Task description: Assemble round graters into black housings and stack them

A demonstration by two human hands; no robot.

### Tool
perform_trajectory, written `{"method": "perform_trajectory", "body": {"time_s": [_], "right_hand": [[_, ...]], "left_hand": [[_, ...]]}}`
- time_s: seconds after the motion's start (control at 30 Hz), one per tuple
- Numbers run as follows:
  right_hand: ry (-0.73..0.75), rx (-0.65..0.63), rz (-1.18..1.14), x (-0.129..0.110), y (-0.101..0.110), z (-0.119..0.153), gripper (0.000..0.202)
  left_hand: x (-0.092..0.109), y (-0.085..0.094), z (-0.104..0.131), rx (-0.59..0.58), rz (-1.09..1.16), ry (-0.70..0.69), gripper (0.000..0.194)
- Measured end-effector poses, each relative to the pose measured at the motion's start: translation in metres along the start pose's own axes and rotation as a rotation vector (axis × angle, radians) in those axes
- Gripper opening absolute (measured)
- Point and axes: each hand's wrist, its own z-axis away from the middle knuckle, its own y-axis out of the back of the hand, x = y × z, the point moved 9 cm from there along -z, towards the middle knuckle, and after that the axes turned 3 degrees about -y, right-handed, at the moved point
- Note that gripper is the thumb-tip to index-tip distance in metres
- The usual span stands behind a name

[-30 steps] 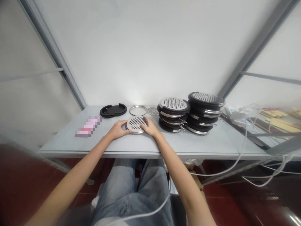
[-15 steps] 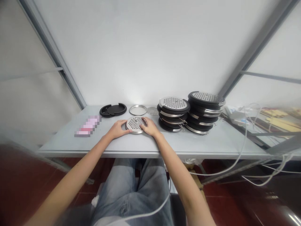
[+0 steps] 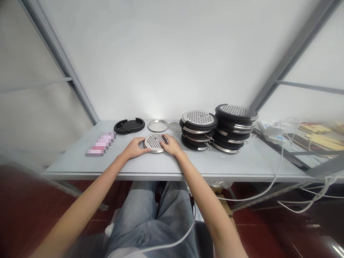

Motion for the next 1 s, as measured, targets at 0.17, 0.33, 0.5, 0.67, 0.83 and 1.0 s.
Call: {"method": "perform_trajectory", "body": {"time_s": [0.17, 0.33, 0.5, 0.67, 0.83, 1.0], "right_hand": [[0.019, 0.003, 0.017, -0.002, 0.001, 0.000, 0.042], [0.014, 0.021, 0.041, 0.002, 0.000, -0.001, 0.043], [-0.065, 0.051, 0.064, 0.013, 0.000, -0.002, 0.044], [-0.095, 0.070, 0.070, 0.014, 0.002, -0.002, 0.043], [-0.097, 0.060, 0.079, 0.013, 0.002, -0.001, 0.045], [-0.029, 0.058, 0.087, 0.011, -0.002, -0.002, 0.048]], "left_hand": [[-0.003, -0.002, 0.001, -0.027, -0.035, 0.016, 0.076], [-0.005, -0.007, 0.002, -0.070, -0.044, 0.034, 0.087], [-0.008, -0.004, 0.002, -0.029, -0.016, 0.043, 0.077], [-0.006, -0.006, 0.002, -0.051, 0.001, 0.011, 0.058], [-0.001, -0.004, 0.002, -0.034, -0.005, -0.016, 0.059], [0.002, -0.003, 0.002, -0.010, 0.058, -0.024, 0.051]]}}
